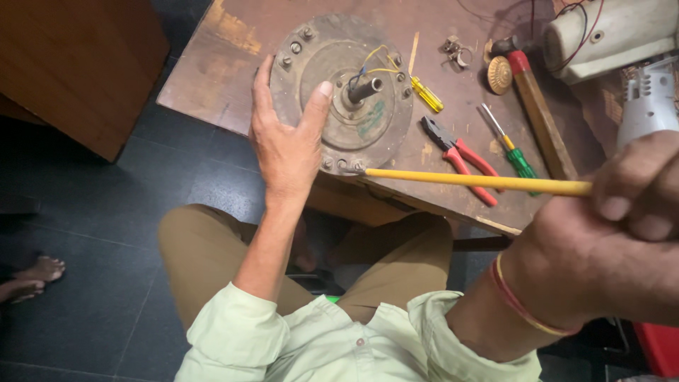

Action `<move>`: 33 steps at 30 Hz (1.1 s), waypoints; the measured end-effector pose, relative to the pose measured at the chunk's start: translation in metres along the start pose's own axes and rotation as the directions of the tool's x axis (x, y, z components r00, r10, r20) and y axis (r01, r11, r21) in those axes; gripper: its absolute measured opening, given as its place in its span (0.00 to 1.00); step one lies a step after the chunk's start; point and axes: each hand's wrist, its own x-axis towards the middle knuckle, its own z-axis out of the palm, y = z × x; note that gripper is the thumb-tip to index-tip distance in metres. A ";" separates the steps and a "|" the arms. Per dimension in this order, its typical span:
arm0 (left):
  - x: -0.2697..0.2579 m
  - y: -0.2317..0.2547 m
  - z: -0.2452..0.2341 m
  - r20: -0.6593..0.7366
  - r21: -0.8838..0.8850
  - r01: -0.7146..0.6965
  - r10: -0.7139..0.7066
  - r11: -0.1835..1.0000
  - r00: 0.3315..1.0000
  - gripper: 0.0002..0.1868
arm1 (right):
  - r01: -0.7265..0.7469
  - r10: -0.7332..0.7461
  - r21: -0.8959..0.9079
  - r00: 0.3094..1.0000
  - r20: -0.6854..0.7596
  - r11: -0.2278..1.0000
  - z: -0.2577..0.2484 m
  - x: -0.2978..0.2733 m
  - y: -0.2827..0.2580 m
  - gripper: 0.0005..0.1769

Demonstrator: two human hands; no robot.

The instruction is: The person disassembles and repairs a ceiling fan motor component. The person uses a screwdriver to remove screws, handles internal metal parts and wiring, uses a hammer to tap the center shaft, and connects a plastic component to the wiring.

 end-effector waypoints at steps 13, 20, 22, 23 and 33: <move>-0.001 -0.002 -0.001 0.033 -0.094 -0.030 0.034 0.995 0.999 0.40 | 0.235 0.018 -0.486 0.888 0.460 0.842 -0.060 0.028 -0.016 0.25; -0.002 0.000 -0.001 0.030 -0.085 -0.025 0.027 0.996 0.999 0.39 | 0.145 0.088 -0.473 0.896 0.435 0.869 -0.055 0.012 -0.014 0.25; -0.002 0.000 0.000 0.021 -0.076 -0.013 0.015 0.997 1.000 0.39 | 0.122 0.112 -0.467 0.890 0.442 0.876 -0.049 0.006 -0.021 0.25; -0.001 0.000 0.000 0.015 -0.071 -0.008 0.009 0.997 1.000 0.39 | 0.113 0.122 -0.463 0.887 0.446 0.879 -0.045 0.005 -0.024 0.25; -0.001 0.003 0.000 -0.014 -0.012 -0.017 0.016 1.000 1.000 0.38 | 0.026 0.186 -0.433 0.878 0.441 0.901 -0.026 0.018 -0.017 0.24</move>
